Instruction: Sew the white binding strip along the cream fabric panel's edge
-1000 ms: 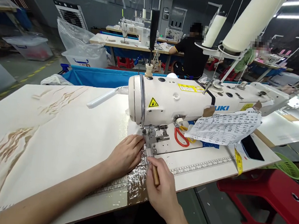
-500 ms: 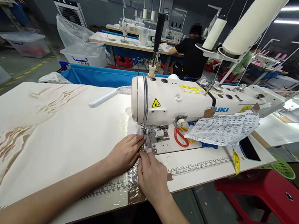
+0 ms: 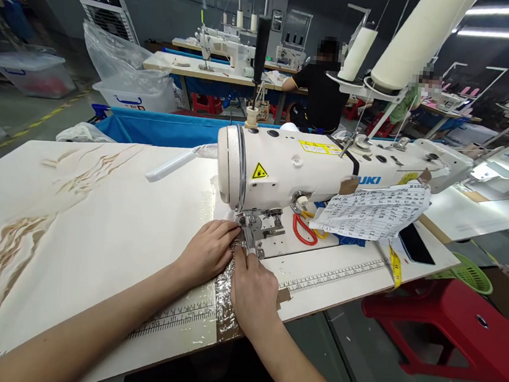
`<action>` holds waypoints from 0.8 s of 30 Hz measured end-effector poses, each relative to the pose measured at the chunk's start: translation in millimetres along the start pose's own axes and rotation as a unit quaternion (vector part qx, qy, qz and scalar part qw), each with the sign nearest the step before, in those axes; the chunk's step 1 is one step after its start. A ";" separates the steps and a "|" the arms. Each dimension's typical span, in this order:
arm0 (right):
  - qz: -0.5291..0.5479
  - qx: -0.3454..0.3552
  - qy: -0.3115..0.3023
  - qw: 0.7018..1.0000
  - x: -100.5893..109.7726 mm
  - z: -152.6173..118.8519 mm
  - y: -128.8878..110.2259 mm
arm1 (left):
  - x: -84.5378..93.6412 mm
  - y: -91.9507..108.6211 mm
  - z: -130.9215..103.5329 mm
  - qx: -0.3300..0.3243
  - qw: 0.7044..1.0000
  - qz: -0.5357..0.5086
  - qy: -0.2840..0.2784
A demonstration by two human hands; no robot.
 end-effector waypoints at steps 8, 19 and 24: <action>0.043 0.016 0.034 0.998 37.2 -24.7 40.8 | 4.0 -19.9 1.0 0.042 0.997 -0.007 0.059; -0.028 -0.105 0.106 0.988 61.0 8.6 149.9 | 33.0 5.7 -4.2 -0.020 0.993 -0.007 0.120; 0.009 -0.095 0.098 0.991 57.7 -8.5 151.8 | 65.6 84.1 -94.0 -0.059 0.978 -0.198 0.012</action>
Point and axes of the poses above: each hand's wrist, its own z-axis towards the middle knuckle, its own x-axis out of the back of the hand, y = z × x, the point moved 7 cm from there along z, towards the middle knuckle, and after that the axes turned 12 degrees about z, right-handed, at the moved point
